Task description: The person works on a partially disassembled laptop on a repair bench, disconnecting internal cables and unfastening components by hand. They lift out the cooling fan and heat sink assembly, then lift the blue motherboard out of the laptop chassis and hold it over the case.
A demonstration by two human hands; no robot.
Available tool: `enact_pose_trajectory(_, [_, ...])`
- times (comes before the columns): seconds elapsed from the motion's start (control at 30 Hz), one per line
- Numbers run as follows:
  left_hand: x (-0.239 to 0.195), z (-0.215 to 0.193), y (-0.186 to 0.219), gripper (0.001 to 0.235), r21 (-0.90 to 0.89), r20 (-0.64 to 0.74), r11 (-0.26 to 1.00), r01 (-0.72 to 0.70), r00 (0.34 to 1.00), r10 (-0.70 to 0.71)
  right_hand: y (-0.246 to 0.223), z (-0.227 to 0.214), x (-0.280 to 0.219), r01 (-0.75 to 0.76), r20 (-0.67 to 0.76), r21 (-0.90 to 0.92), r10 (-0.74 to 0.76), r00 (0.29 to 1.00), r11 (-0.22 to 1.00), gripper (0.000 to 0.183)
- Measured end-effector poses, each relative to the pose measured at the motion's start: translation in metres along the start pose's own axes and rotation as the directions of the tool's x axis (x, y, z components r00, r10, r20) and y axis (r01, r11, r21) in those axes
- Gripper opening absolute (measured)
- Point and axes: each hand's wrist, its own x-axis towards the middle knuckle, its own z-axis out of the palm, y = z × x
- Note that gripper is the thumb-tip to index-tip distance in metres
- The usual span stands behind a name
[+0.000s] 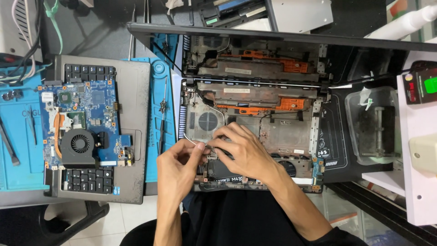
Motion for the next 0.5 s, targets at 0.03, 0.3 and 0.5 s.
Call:
enact_pose_trajectory(0.03, [0.002, 0.000, -0.001, 0.019, 0.000, 0.000, 1.000, -0.002, 1.000, 0.002, 0.000, 0.001, 0.000, 0.001, -0.002, -0.001, -0.001, 1.000, 1.000, 0.024])
enact_pose_trajectory(0.3, [0.007, -0.001, -0.008, 0.018, -0.130, 0.064, 0.991, 0.021, 0.998, -0.013, 0.001, 0.000, 0.002, -0.020, 0.006, 0.030, 0.020, 1.000, 0.999, 0.022])
enact_pose_trajectory(0.5, [0.008, -0.003, -0.013, 0.019, -0.168, 0.063, 0.985, 0.040, 0.998, -0.030, -0.001, -0.002, 0.003, -0.024, -0.008, 0.029, 0.025, 1.000, 0.999, 0.021])
